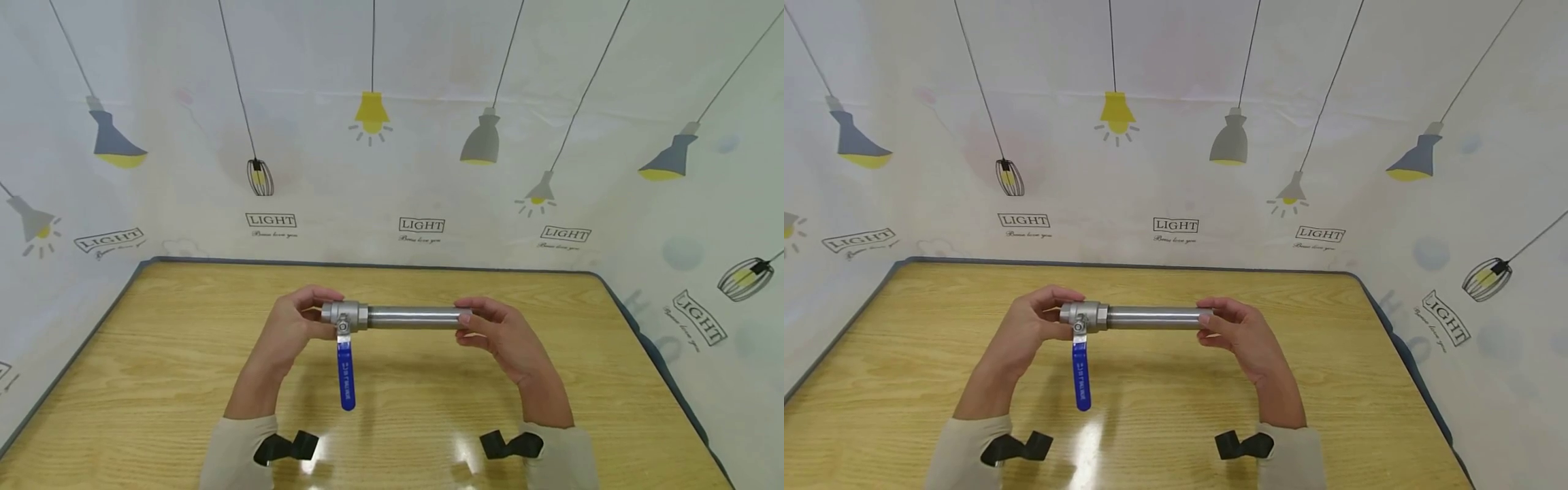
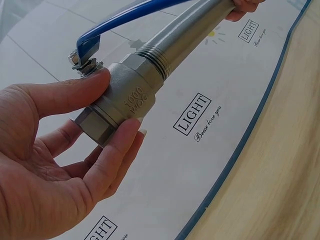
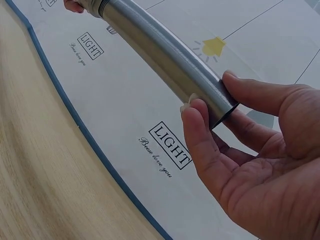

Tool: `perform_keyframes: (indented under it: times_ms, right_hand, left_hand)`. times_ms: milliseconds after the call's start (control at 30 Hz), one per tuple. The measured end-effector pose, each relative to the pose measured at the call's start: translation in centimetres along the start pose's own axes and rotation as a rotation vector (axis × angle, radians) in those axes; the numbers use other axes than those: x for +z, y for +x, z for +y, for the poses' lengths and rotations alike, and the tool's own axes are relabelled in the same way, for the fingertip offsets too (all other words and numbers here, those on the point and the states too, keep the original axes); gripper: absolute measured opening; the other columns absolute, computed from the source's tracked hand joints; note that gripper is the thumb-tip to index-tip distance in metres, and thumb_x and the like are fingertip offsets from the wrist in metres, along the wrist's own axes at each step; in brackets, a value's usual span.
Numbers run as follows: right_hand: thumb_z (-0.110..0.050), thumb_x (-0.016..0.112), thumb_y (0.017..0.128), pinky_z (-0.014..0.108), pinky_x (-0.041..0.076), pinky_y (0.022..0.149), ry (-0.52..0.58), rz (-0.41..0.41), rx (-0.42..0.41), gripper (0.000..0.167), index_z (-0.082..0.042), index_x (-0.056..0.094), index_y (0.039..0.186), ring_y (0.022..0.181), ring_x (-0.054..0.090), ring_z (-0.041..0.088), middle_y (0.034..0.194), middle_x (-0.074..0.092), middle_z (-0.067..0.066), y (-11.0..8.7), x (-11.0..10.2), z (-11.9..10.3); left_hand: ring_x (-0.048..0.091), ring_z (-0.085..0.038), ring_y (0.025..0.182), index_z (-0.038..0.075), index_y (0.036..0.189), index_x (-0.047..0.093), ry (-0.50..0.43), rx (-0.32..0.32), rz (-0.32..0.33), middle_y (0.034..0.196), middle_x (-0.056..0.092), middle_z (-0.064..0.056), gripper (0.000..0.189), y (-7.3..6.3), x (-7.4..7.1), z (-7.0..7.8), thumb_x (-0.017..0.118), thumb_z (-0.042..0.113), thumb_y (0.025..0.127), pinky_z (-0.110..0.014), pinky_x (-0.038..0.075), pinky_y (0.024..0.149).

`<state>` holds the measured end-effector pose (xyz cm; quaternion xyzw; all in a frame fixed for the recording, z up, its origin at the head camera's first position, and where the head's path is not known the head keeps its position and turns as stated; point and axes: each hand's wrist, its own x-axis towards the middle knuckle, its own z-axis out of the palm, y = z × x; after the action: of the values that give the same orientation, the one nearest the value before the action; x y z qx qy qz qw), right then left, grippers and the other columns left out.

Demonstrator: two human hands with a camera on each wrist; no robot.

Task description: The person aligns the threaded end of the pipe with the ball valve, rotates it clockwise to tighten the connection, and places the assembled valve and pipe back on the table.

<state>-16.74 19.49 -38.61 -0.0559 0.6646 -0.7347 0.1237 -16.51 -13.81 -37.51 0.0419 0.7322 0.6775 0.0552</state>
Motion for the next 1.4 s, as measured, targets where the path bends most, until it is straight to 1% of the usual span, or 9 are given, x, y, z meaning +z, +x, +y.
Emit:
perform_keyframes:
  times_ms: [100,267,400,567,800,933,1033,1267,1400]
  right_hand:
    - [-0.012,0.066,0.092,0.030,0.057,0.077,0.022,-0.006,0.002,0.020,-0.008,0.067,0.112,0.081,0.066,0.016,0.102,0.062,0.005,0.03,0.03,-0.07]
    - [0.000,0.069,0.086,0.029,0.056,0.077,0.045,-0.034,-0.009,0.027,-0.008,0.066,0.112,0.087,0.064,0.016,0.105,0.063,0.004,0.08,0.01,-0.01]
    - [0.004,0.071,0.083,0.030,0.056,0.078,0.038,-0.051,-0.027,0.031,-0.012,0.067,0.110,0.095,0.062,0.018,0.108,0.063,0.002,0.09,-0.04,0.16]
    - [0.003,0.070,0.084,0.030,0.056,0.079,0.049,-0.054,-0.029,0.029,-0.013,0.069,0.108,0.095,0.062,0.019,0.109,0.062,0.002,0.03,-0.12,0.28]
    - [-0.002,0.067,0.088,0.031,0.057,0.075,0.022,-0.034,-0.022,0.026,-0.005,0.066,0.113,0.080,0.064,0.017,0.103,0.061,0.004,-0.01,-0.05,0.14]
    - [-0.005,0.067,0.089,0.031,0.057,0.074,0.017,-0.030,-0.018,0.022,-0.009,0.068,0.111,0.078,0.065,0.017,0.100,0.062,0.004,-0.04,-0.01,0.05]
    - [-0.007,0.067,0.090,0.032,0.057,0.074,0.013,-0.026,-0.016,0.020,-0.012,0.069,0.109,0.078,0.066,0.017,0.099,0.063,0.004,-0.05,-0.01,0.03]
    - [-0.010,0.065,0.092,0.034,0.057,0.077,0.002,-0.015,-0.012,0.020,-0.008,0.068,0.112,0.083,0.068,0.020,0.102,0.061,0.005,-0.02,-0.07,0.07]
    - [-0.012,0.065,0.093,0.034,0.057,0.078,0.005,-0.015,-0.009,0.022,-0.005,0.067,0.114,0.083,0.067,0.019,0.104,0.061,0.006,0.03,-0.03,0.05]
  left_hand:
    - [0.059,-0.028,0.096,0.001,0.113,0.065,0.002,0.002,0.000,0.115,0.058,-0.015,0.044,0.03,-0.04,0.03,0.071,-0.013,0.072,-0.037,0.055,0.077]
    - [0.058,-0.028,0.095,0.001,0.113,0.065,0.004,-0.003,-0.002,0.115,0.057,-0.015,0.044,-0.06,-0.15,0.07,0.071,-0.013,0.072,-0.037,0.054,0.077]
    - [0.058,-0.028,0.096,0.001,0.113,0.065,0.001,-0.006,0.002,0.115,0.057,-0.015,0.044,-0.14,-0.21,0.14,0.070,-0.014,0.071,-0.037,0.055,0.077]
    - [0.058,-0.028,0.096,0.001,0.113,0.065,0.000,-0.001,-0.004,0.115,0.058,-0.015,0.045,-0.11,-0.17,0.13,0.071,-0.013,0.071,-0.037,0.055,0.077]
    - [0.058,-0.028,0.095,0.001,0.113,0.065,-0.004,0.010,-0.006,0.113,0.059,-0.014,0.046,-0.04,-0.19,0.00,0.072,-0.013,0.070,-0.037,0.055,0.076]
    - [0.058,-0.028,0.095,0.001,0.113,0.065,-0.005,0.011,-0.008,0.114,0.059,-0.014,0.046,0.01,-0.15,-0.01,0.072,-0.014,0.070,-0.037,0.055,0.076]
    - [0.058,-0.028,0.096,0.002,0.113,0.065,-0.001,0.008,-0.007,0.114,0.059,-0.014,0.046,0.02,-0.10,0.03,0.072,-0.014,0.070,-0.037,0.055,0.076]
    - [0.058,-0.028,0.095,0.001,0.113,0.065,0.000,0.004,-0.008,0.113,0.059,-0.015,0.046,0.03,-0.10,0.01,0.071,-0.014,0.070,-0.037,0.055,0.075]
    - [0.058,-0.028,0.095,0.002,0.113,0.065,0.000,0.006,-0.008,0.114,0.059,-0.014,0.046,0.09,-0.13,-0.02,0.071,-0.014,0.070,-0.037,0.055,0.075]
